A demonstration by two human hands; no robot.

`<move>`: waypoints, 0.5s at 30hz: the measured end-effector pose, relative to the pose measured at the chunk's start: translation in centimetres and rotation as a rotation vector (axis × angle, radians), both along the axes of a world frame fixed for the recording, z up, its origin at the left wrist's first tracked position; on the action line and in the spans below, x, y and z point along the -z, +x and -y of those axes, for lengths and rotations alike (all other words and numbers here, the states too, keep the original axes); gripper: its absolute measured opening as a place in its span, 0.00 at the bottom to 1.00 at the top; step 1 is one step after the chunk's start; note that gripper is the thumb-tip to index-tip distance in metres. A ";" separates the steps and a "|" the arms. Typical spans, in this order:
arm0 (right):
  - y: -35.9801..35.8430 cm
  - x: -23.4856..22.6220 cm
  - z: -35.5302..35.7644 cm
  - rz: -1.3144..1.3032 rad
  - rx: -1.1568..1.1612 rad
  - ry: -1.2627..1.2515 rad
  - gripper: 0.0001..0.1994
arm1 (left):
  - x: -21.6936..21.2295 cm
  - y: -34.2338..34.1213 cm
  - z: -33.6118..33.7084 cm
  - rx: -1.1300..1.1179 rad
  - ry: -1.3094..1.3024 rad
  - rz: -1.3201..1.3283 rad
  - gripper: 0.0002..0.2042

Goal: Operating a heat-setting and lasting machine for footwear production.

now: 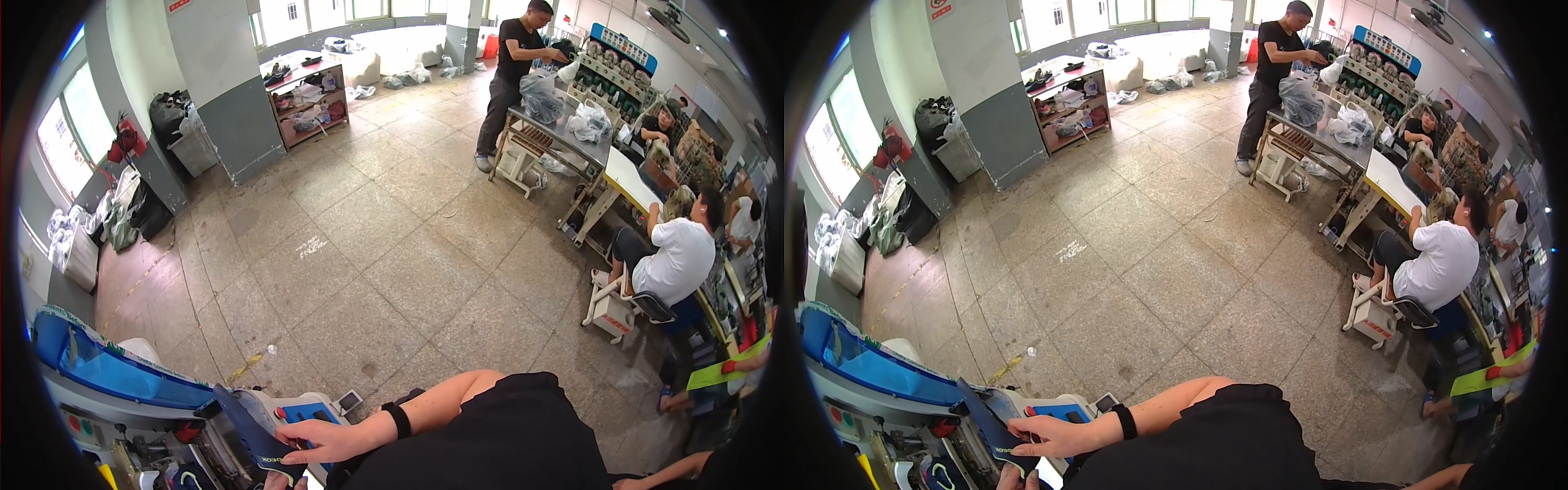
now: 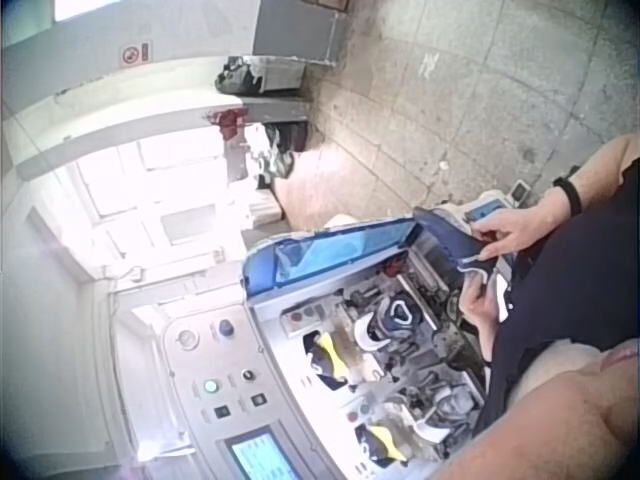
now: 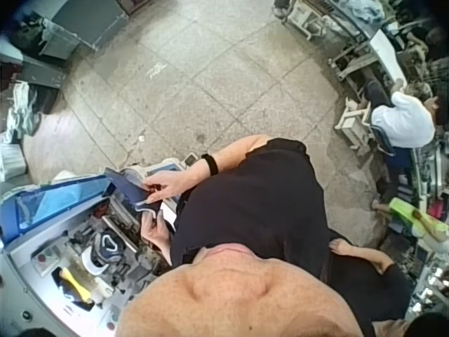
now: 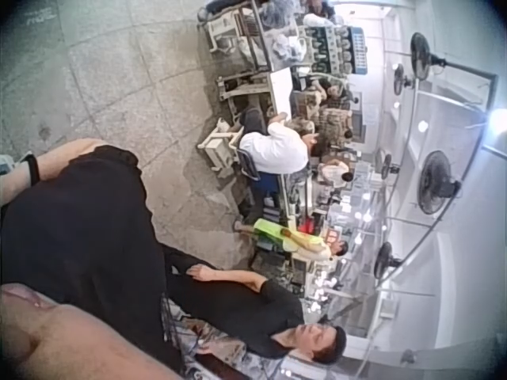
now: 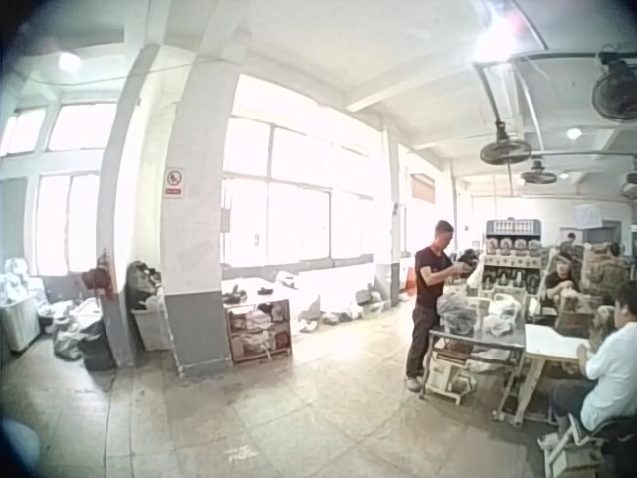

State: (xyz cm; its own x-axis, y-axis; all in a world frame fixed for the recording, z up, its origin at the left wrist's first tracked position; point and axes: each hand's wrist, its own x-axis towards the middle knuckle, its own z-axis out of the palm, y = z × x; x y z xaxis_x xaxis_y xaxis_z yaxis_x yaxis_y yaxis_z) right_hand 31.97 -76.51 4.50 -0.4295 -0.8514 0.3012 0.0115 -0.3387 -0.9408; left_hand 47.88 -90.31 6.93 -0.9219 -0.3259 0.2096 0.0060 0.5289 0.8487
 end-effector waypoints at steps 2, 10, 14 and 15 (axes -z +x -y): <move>0.0 -0.1 -0.1 0.001 0.001 -0.001 0.17 | 0.1 0.1 0.2 0.006 -0.030 0.007 0.09; -0.2 -0.3 -0.1 0.010 -0.013 -0.001 0.17 | -0.5 -0.5 -0.2 0.045 -0.103 -0.087 0.07; -0.2 -0.5 -0.1 0.015 -0.018 -0.003 0.17 | -0.6 -0.3 -0.2 0.016 -0.101 -0.017 0.06; -0.2 -0.5 -0.1 0.021 -0.019 -0.007 0.17 | -0.8 -0.4 -0.3 0.013 -0.094 -0.022 0.06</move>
